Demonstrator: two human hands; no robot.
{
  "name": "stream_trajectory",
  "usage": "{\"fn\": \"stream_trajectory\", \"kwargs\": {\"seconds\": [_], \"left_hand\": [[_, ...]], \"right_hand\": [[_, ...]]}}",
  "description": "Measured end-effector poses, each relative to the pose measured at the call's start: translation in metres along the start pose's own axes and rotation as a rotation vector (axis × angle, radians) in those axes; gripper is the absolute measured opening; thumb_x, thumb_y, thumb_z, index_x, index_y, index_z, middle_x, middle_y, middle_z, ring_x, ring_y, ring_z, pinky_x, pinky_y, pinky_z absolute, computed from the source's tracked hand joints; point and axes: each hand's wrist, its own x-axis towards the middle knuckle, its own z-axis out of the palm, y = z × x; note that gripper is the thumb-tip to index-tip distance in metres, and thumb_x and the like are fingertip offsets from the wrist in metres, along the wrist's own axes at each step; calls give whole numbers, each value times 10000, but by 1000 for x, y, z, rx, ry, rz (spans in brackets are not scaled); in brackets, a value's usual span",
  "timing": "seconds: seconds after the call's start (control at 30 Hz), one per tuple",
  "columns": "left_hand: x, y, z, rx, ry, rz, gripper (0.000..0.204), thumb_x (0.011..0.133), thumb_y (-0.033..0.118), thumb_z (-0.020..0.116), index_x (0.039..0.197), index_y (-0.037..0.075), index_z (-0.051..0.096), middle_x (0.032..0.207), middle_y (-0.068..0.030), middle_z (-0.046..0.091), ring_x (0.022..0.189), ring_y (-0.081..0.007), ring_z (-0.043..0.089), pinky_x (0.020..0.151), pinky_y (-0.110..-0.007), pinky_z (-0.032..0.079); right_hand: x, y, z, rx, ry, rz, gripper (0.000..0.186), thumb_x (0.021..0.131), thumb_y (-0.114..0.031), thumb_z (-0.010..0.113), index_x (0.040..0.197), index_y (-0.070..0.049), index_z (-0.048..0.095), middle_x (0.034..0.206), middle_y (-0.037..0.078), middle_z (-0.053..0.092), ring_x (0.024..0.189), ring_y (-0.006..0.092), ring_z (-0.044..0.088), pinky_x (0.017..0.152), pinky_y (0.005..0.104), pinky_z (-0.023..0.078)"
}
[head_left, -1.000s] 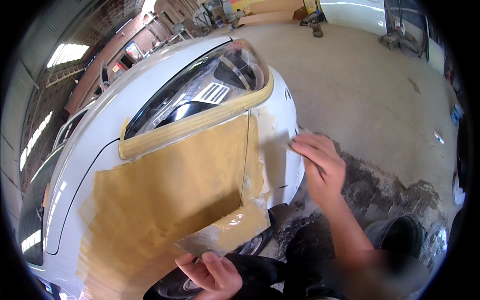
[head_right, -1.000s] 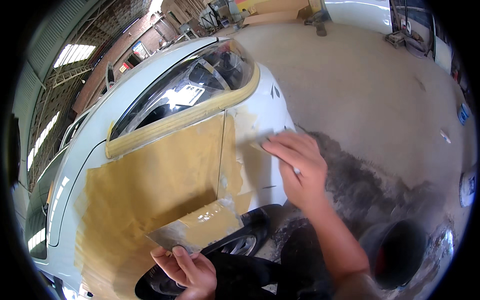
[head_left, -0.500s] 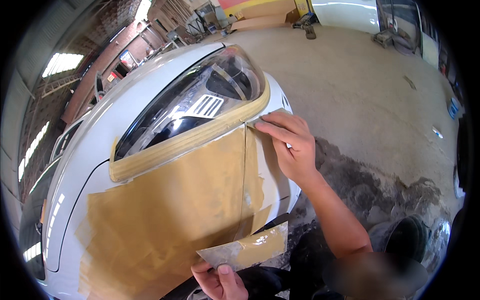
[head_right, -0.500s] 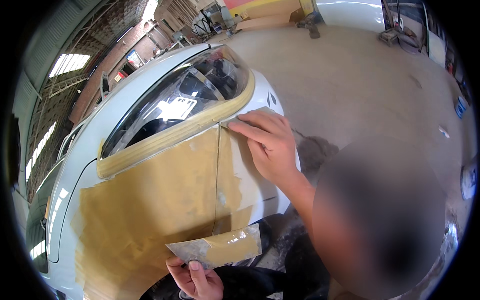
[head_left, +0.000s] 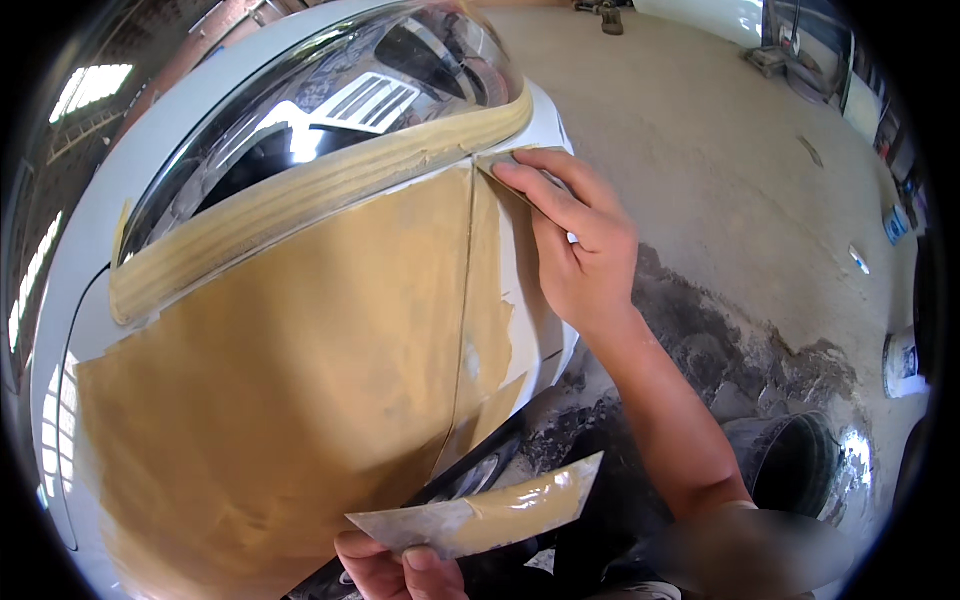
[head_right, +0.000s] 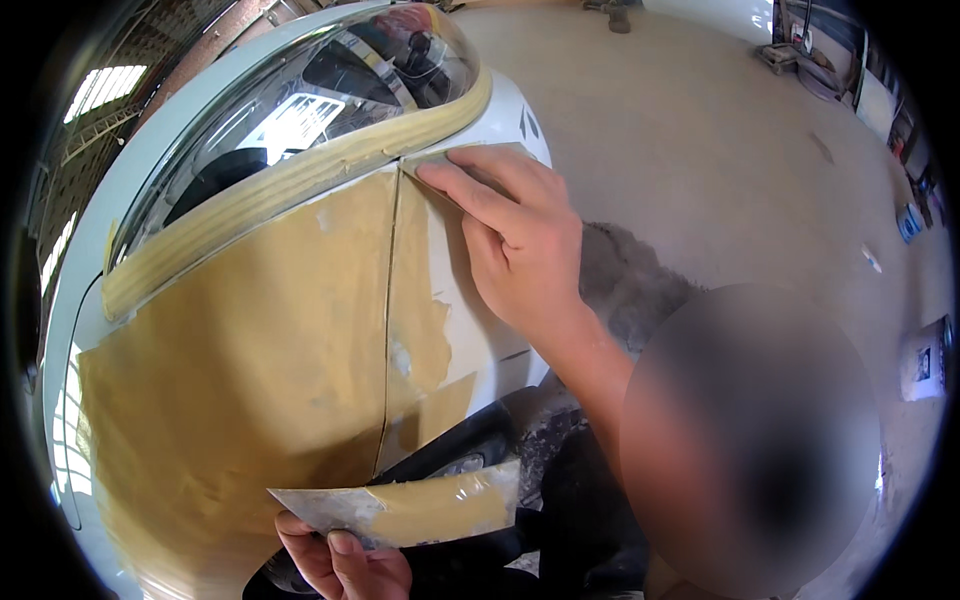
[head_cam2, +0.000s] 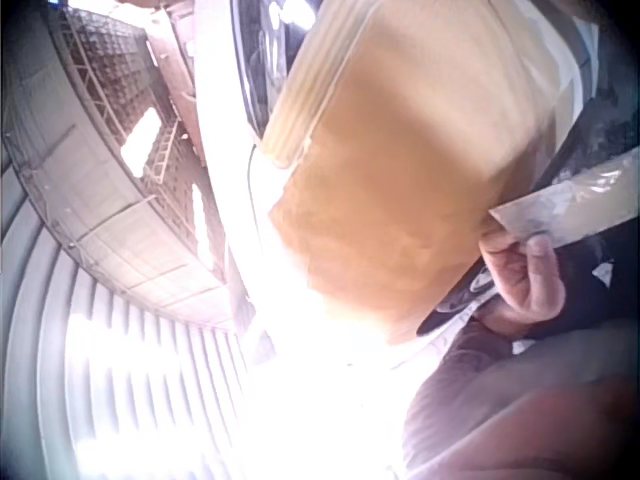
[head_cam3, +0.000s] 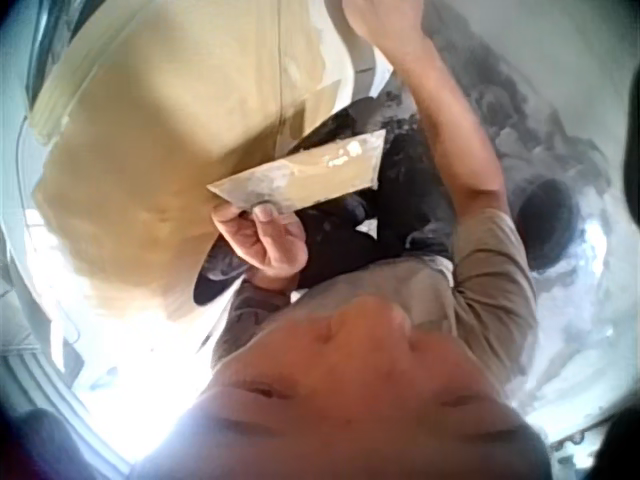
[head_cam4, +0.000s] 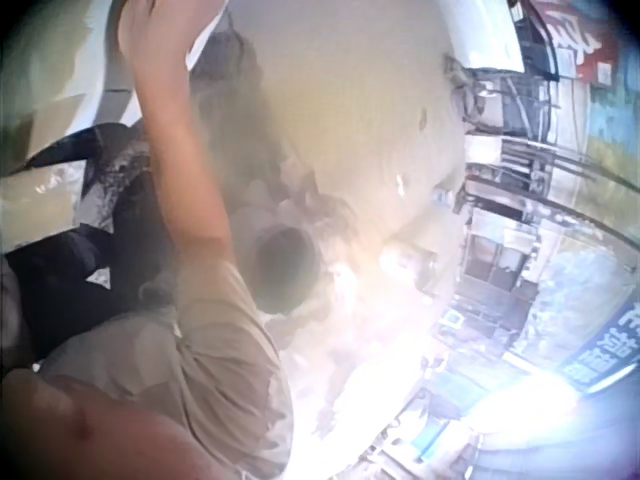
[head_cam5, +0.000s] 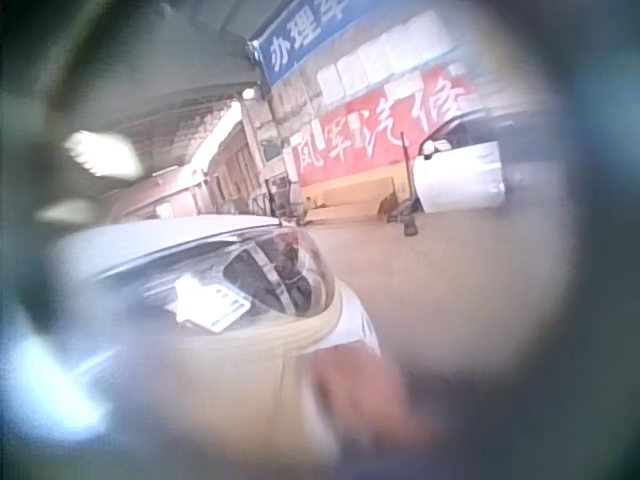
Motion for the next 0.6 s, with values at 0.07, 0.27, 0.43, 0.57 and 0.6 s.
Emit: {"fn": "stream_trajectory", "kwargs": {"seconds": [0.07,0.27,0.43,0.57,0.6], "left_hand": [[2,4,3,-45,10,-4,260,998,112,601,1191,16,454,1126,-143,613,1007,-210,603,936,-368,502],[-3,10,1,-75,3,-41,290,994,134,613,1206,21,451,1147,-136,615,1028,-210,608,953,-366,495],[-5,15,-2,-73,-71,-78,292,1000,127,605,1221,39,436,1164,-139,611,1048,-212,608,960,-364,490],[-5,13,7,-144,-53,-74,267,1004,90,587,1224,65,437,1182,-141,603,1062,-221,605,969,-382,490],[-6,12,8,-152,-47,-73,267,1004,87,586,1224,65,437,1185,-143,602,1065,-224,604,974,-388,489]], "right_hand": [[-2,-2,1,-14,6,-1,448,760,103,618,1103,-139,773,1086,72,709,1020,266,660,900,356,479],[-22,-21,-4,-71,5,31,467,742,103,629,1106,-150,776,1096,74,706,1025,277,658,898,353,486],[-42,-31,-8,-111,12,55,477,733,106,640,1100,-163,780,1129,68,701,1057,279,643,910,367,490],[-61,-44,-8,-95,4,110,490,726,113,644,1109,-164,775,1145,65,696,1081,292,630,920,378,493],[-65,-48,-9,-97,1,118,495,722,114,647,1111,-163,773,1149,65,695,1085,297,628,920,379,494]]}}
